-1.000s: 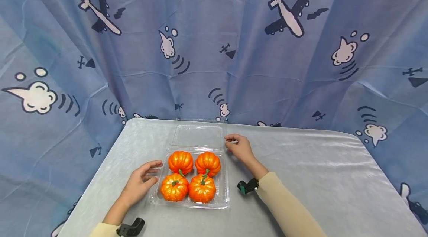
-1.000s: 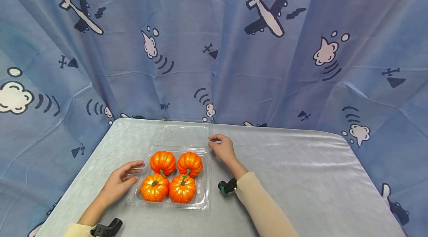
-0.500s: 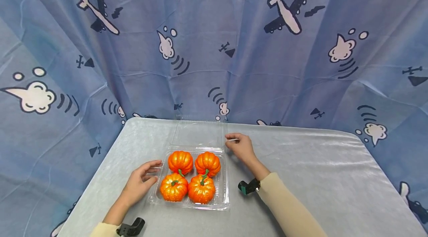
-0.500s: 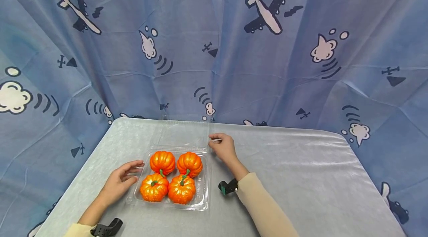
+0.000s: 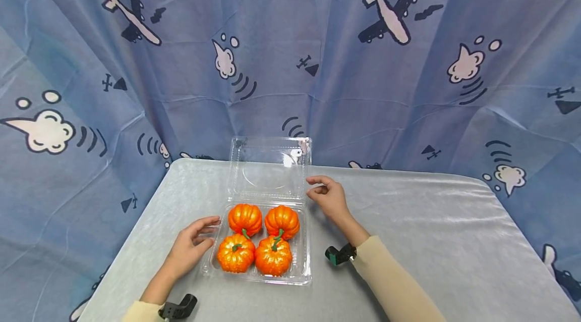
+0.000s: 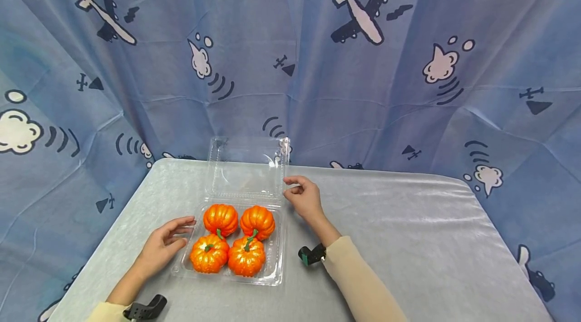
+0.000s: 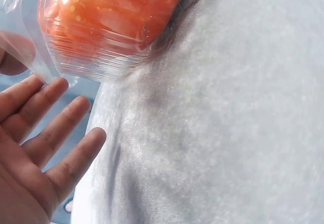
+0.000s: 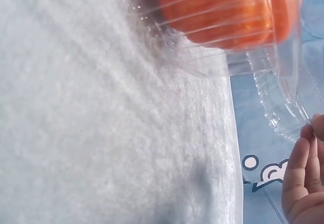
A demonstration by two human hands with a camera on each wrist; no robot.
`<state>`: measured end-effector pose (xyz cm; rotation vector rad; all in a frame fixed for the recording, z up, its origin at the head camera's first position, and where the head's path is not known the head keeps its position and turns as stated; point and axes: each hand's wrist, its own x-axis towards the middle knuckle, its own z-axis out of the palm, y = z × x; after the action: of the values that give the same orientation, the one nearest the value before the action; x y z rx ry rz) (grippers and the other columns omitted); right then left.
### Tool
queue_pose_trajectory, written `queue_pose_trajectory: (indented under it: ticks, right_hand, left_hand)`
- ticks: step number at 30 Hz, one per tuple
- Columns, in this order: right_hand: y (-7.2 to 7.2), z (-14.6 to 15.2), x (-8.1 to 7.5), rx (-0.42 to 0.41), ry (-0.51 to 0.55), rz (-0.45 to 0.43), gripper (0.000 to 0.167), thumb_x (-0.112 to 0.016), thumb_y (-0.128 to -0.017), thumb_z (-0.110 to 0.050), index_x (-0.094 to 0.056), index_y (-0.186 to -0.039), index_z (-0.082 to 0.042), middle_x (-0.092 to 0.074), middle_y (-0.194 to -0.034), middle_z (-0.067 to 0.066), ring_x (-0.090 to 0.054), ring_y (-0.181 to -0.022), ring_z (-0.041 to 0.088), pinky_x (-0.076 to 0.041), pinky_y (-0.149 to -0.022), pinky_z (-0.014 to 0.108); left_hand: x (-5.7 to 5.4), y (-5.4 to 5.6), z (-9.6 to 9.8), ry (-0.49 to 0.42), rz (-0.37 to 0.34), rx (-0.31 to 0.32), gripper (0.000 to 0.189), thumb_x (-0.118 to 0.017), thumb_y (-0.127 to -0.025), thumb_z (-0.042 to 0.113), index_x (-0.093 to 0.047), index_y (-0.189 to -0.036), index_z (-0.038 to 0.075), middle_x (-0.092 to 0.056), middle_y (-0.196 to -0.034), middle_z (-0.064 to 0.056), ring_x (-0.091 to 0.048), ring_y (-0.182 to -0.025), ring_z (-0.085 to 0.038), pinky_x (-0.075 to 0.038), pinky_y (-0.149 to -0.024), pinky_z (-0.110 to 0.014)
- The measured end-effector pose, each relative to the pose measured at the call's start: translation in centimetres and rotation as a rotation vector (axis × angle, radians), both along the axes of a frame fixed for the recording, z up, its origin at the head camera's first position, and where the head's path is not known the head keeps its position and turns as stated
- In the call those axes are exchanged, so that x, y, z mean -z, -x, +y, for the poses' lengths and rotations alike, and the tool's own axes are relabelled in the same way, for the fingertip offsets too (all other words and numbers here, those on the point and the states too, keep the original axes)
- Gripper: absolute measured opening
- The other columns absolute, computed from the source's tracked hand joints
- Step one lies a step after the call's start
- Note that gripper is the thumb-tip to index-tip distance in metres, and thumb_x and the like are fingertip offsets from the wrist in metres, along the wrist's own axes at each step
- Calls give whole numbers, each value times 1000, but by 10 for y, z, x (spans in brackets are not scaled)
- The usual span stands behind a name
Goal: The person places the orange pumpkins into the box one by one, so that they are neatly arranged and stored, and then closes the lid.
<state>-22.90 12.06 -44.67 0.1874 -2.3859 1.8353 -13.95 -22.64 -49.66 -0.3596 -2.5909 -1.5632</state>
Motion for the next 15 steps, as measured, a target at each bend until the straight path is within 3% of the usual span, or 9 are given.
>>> queue_pose_trajectory:
  ticks: [15]
  right_hand:
    - [-1,4,-1,-56,67,52,56,-65,-76,15,-51,-129,6,-59,-103,33,-63,-72,12,-50,-62,15]
  left_hand:
    - [-2,-1,2,-9,-22,-5,48,-61,-84,-7,-56,-130,2,-62,-129,-16,-63,-109,-33,-54,-84,-27]
